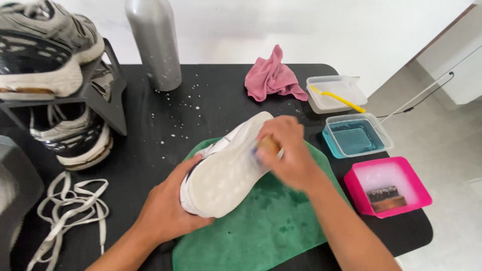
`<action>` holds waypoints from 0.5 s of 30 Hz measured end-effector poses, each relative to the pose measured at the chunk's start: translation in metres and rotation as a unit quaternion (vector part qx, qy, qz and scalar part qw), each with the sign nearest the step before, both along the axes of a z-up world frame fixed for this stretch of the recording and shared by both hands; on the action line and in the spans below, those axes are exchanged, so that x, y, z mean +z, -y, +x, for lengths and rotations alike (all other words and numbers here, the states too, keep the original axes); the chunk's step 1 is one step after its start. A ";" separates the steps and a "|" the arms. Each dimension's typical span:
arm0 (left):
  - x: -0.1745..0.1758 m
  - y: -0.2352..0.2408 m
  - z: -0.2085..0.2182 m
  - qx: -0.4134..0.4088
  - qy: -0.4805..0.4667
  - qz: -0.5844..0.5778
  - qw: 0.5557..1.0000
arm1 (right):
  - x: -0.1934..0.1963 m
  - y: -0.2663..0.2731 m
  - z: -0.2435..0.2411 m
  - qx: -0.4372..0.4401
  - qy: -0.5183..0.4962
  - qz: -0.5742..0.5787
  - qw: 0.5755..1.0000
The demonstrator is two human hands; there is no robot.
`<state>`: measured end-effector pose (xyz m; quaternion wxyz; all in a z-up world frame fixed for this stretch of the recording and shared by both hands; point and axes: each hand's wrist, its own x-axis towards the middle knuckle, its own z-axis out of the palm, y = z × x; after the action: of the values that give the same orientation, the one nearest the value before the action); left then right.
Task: The person scrubs the sole of a white sneaker using a blue-bristled brush. They hold the shoe with one hand and scrub the bottom surface with the other, occasionally rotating the shoe to reach different areas of the sole.
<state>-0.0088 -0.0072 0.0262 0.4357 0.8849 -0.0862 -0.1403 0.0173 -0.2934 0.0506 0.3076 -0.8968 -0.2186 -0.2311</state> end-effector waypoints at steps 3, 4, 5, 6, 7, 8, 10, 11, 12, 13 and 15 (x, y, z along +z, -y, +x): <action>-0.007 -0.001 0.003 -0.003 0.011 0.001 1.000 | 0.010 -0.008 -0.012 0.080 0.001 -0.008 0.997; -0.011 -0.002 0.003 -0.010 0.027 -0.009 1.000 | 0.009 -0.008 -0.013 0.106 0.015 -0.001 0.994; -0.009 -0.002 0.002 -0.012 0.024 -0.006 1.000 | -0.001 0.007 0.002 0.103 0.012 0.003 0.995; -0.007 -0.001 0.001 -0.013 0.022 -0.007 1.000 | -0.011 0.021 0.015 0.056 0.009 0.000 0.998; -0.004 -0.001 0.003 -0.011 0.022 -0.011 1.000 | -0.020 0.036 0.032 0.010 0.009 -0.005 1.000; -0.007 -0.003 0.005 -0.012 0.023 -0.010 1.000 | -0.023 0.044 0.036 0.009 0.009 -0.004 1.000; -0.013 -0.007 0.005 -0.041 0.052 -0.016 0.998 | -0.029 0.061 0.042 -0.078 -0.102 0.043 0.991; -0.011 -0.005 0.003 -0.044 0.050 -0.017 0.998 | -0.025 0.060 0.036 -0.080 -0.104 0.043 0.990; -0.008 -0.004 0.001 -0.028 0.035 -0.009 0.999 | -0.021 0.058 0.030 -0.040 -0.102 0.045 0.993; -0.005 -0.002 0.002 -0.009 0.026 -0.003 1.000 | -0.014 0.058 0.029 0.004 -0.095 0.045 0.994; -0.007 -0.002 0.003 -0.014 0.035 -0.009 0.999 | 0.011 0.038 0.008 0.068 -0.102 0.011 0.992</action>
<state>-0.0060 -0.0051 0.0194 0.4382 0.8841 -0.1148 -0.1145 0.0249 -0.3311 0.0614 0.3528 -0.8953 -0.2444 -0.1192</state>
